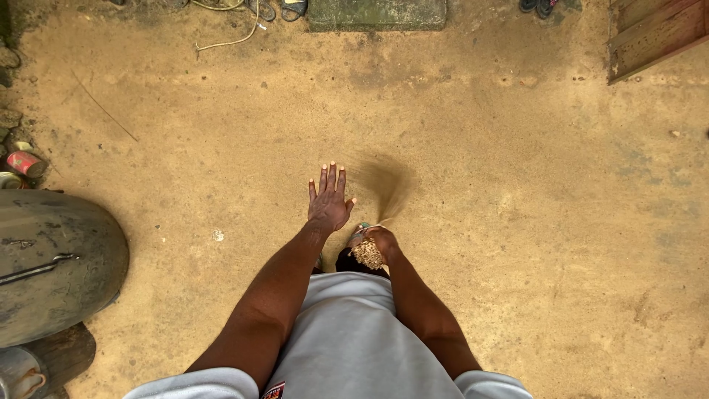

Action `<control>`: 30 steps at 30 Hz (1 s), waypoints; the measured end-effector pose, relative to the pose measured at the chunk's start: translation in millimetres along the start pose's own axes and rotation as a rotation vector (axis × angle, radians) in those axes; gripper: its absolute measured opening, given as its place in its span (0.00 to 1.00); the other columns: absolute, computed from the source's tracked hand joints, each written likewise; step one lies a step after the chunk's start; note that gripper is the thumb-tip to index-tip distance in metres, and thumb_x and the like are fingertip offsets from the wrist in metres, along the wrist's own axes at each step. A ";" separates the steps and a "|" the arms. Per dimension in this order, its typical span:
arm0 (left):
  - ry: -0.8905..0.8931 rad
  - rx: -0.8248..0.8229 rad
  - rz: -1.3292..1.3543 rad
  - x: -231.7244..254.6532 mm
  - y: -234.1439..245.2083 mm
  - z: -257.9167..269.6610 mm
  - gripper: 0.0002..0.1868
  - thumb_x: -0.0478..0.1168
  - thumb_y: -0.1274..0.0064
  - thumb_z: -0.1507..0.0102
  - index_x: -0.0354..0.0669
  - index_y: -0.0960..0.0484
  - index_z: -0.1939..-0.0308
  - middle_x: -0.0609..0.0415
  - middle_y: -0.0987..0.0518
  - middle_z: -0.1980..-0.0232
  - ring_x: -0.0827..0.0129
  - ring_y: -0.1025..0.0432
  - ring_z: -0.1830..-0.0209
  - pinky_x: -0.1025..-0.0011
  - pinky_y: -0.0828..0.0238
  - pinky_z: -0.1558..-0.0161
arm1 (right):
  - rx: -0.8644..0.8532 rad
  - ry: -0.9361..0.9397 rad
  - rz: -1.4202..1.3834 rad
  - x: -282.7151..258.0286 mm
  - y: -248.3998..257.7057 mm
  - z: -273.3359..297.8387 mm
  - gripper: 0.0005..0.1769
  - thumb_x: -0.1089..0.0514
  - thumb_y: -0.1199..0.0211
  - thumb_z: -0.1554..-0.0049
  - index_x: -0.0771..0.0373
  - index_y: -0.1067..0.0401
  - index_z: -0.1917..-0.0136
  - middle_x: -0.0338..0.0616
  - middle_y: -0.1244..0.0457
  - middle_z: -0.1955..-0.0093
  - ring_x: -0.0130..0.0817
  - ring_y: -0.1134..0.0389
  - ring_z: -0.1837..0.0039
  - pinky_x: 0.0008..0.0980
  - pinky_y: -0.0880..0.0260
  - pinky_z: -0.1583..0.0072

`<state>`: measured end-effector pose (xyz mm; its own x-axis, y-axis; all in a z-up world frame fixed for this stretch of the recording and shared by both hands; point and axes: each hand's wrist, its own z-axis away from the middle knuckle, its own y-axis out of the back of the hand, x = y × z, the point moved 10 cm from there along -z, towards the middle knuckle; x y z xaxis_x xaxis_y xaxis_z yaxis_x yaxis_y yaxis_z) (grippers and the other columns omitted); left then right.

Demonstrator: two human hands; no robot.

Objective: The person sweeps a dirt yard using a handheld broom, moving around a tire and a pink container. They continue sweeping across the ground toward a pile of debris and discarded bottles near a wall.

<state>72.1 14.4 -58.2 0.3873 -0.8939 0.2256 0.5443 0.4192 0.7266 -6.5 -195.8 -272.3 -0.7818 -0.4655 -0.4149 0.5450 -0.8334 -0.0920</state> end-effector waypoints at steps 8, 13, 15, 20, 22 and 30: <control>0.001 0.015 0.021 1.0 5.2 -1.5 0.47 0.61 0.62 0.29 0.47 0.69 0.17 0.49 0.74 0.14 0.55 0.79 0.14 0.43 0.77 0.20 | 0.495 0.069 0.044 -36.5 43.6 52.2 0.12 0.54 0.40 0.40 0.55 0.27 0.43 0.48 0.31 0.51 0.35 0.32 0.54 0.31 0.34 0.51; -0.025 0.004 0.007 11.1 10.2 -8.2 0.47 0.61 0.62 0.29 0.47 0.70 0.18 0.48 0.75 0.14 0.54 0.80 0.15 0.43 0.79 0.20 | 0.219 0.171 0.008 -86.9 -6.1 43.0 0.18 0.57 0.38 0.38 0.58 0.30 0.36 0.49 0.32 0.44 0.39 0.32 0.50 0.38 0.30 0.45; -0.033 -0.021 0.016 10.5 5.1 -7.9 0.48 0.61 0.62 0.29 0.46 0.70 0.18 0.48 0.75 0.14 0.54 0.80 0.15 0.43 0.80 0.20 | 0.046 0.294 -0.112 -95.7 -29.5 26.8 0.19 0.58 0.36 0.40 0.63 0.29 0.36 0.50 0.32 0.41 0.39 0.30 0.46 0.39 0.27 0.40; -0.053 -0.053 -0.026 13.1 12.1 -12.7 0.49 0.62 0.62 0.31 0.46 0.71 0.18 0.48 0.77 0.14 0.56 0.82 0.15 0.45 0.81 0.21 | -0.112 0.054 0.428 -106.1 -70.9 41.1 0.19 0.48 0.44 0.35 0.56 0.27 0.35 0.48 0.34 0.33 0.38 0.34 0.31 0.38 0.40 0.27; -0.077 -0.035 -0.033 12.7 14.3 -18.6 0.49 0.62 0.62 0.30 0.46 0.71 0.18 0.48 0.76 0.14 0.56 0.81 0.15 0.44 0.81 0.20 | -0.105 0.050 0.361 -95.2 -64.6 37.8 0.18 0.51 0.44 0.36 0.58 0.25 0.38 0.47 0.33 0.33 0.38 0.35 0.32 0.39 0.40 0.29; -0.118 -0.070 -0.021 12.5 35.9 -28.7 0.47 0.62 0.64 0.28 0.47 0.70 0.18 0.48 0.75 0.14 0.54 0.80 0.14 0.45 0.79 0.19 | 0.234 -0.012 0.300 -58.6 2.5 31.3 0.15 0.51 0.43 0.40 0.57 0.25 0.42 0.49 0.31 0.40 0.44 0.31 0.38 0.39 0.32 0.34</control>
<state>117.8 22.8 -48.0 0.2867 -0.9135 0.2886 0.6033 0.4062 0.6863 31.2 -179.9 -219.9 -0.6024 -0.7014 -0.3811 0.6675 -0.7044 0.2414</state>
